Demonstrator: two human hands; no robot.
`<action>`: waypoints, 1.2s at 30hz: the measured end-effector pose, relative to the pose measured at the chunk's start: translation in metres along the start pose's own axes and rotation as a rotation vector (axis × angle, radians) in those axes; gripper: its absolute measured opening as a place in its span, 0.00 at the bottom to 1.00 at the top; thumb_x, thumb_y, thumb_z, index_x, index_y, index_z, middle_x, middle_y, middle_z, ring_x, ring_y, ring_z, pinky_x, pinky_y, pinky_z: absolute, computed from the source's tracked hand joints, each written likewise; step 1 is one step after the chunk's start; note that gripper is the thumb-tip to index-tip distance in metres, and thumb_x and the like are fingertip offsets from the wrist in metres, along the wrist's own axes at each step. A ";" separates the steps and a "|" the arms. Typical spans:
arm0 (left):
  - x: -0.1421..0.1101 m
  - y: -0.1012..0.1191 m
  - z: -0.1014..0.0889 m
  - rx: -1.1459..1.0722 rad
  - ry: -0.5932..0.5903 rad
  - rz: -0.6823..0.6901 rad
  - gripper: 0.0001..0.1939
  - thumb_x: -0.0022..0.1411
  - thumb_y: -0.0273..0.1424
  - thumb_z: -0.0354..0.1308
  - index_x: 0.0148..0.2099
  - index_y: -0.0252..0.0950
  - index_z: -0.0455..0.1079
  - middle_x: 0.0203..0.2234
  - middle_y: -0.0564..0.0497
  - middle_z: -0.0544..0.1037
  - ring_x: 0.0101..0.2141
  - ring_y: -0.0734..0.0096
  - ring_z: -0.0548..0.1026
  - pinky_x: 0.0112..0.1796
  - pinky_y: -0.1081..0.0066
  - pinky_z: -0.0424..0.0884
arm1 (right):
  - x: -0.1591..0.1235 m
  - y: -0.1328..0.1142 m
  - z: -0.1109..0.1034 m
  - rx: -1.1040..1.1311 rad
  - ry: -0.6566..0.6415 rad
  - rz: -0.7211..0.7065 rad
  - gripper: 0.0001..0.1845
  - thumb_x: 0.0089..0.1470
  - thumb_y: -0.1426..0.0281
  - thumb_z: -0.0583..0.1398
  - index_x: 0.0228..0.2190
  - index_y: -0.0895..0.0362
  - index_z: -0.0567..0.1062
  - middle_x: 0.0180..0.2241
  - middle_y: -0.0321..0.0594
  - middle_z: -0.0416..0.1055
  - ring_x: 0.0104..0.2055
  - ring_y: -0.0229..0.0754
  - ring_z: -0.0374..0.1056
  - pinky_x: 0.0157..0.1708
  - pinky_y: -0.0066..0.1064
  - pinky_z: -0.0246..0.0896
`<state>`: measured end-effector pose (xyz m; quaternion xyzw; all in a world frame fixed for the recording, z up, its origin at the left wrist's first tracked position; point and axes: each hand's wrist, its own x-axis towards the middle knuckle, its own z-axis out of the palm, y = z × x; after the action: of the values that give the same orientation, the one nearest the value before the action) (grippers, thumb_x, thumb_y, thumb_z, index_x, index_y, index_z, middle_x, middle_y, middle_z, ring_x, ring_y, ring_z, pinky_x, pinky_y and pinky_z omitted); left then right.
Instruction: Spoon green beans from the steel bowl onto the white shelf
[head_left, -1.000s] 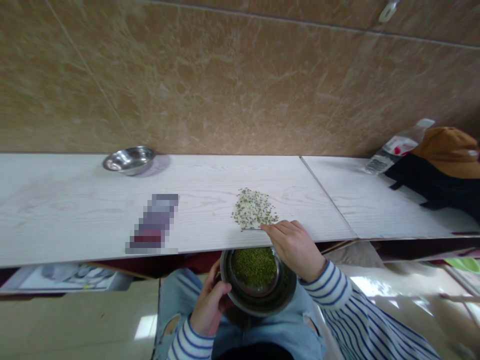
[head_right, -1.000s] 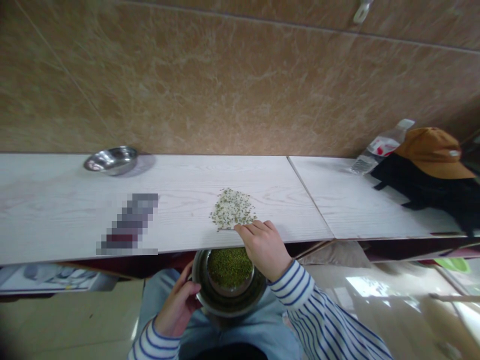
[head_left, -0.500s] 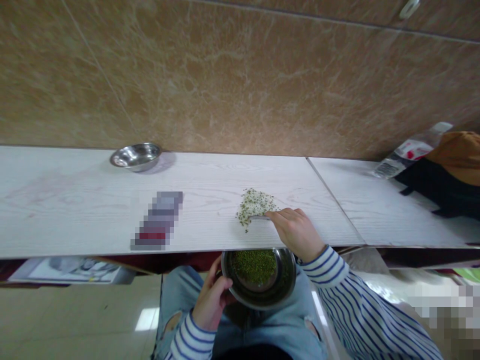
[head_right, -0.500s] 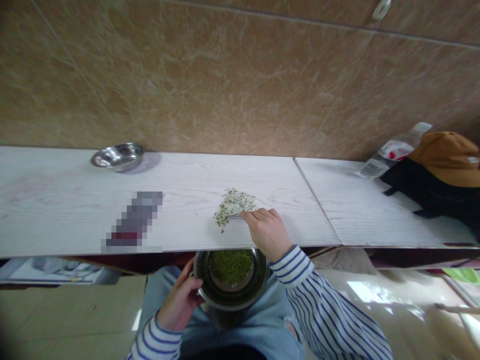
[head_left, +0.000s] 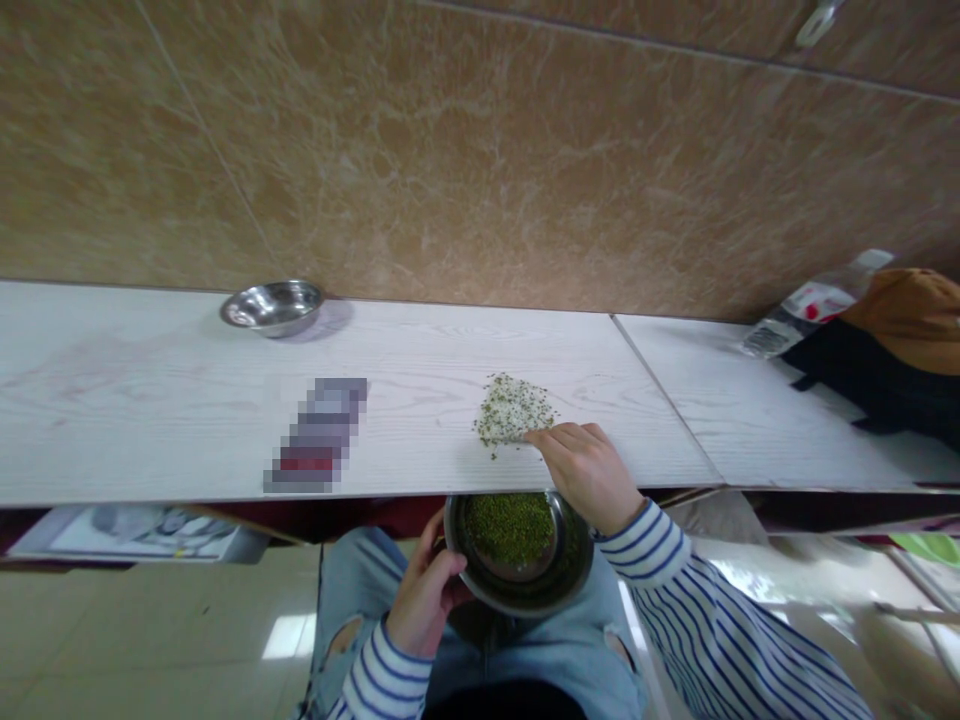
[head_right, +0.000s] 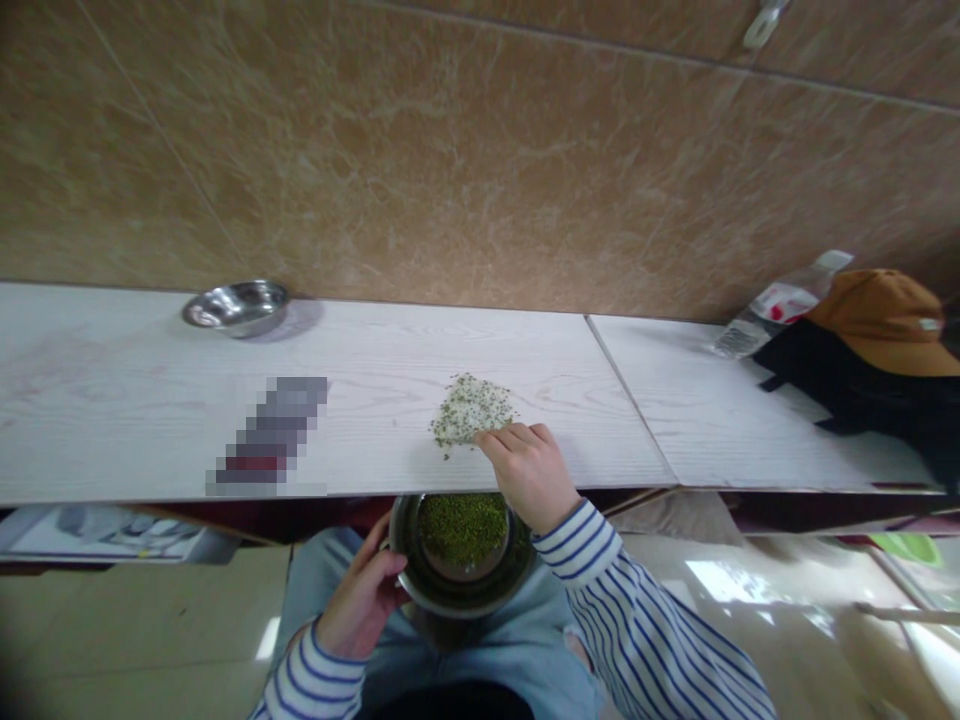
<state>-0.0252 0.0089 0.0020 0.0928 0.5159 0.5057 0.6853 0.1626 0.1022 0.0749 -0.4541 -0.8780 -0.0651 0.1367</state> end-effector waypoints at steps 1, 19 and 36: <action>0.000 0.000 0.000 0.001 -0.003 0.001 0.32 0.41 0.24 0.55 0.53 0.41 0.59 0.30 0.54 0.72 0.27 0.72 0.69 0.23 0.72 0.66 | -0.002 -0.001 0.000 0.003 -0.003 -0.006 0.12 0.57 0.74 0.52 0.42 0.55 0.69 0.37 0.39 0.73 0.41 0.39 0.63 0.38 0.32 0.48; -0.005 0.005 -0.009 0.019 0.015 -0.002 0.32 0.41 0.24 0.54 0.52 0.42 0.60 0.33 0.53 0.72 0.28 0.71 0.71 0.25 0.72 0.66 | 0.076 -0.009 0.008 -0.225 0.015 -0.105 0.07 0.57 0.74 0.50 0.33 0.56 0.68 0.34 0.39 0.72 0.39 0.40 0.62 0.39 0.35 0.43; -0.003 0.004 -0.004 0.053 -0.015 -0.018 0.32 0.43 0.24 0.53 0.54 0.42 0.57 0.27 0.55 0.72 0.23 0.72 0.69 0.23 0.70 0.67 | 0.064 0.007 0.007 -0.166 -0.065 -0.290 0.09 0.56 0.74 0.52 0.37 0.54 0.69 0.36 0.38 0.73 0.44 0.40 0.61 0.46 0.39 0.39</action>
<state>-0.0305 0.0066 0.0050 0.1104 0.5247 0.4850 0.6909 0.1315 0.1579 0.0879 -0.3341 -0.9299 -0.1420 0.0594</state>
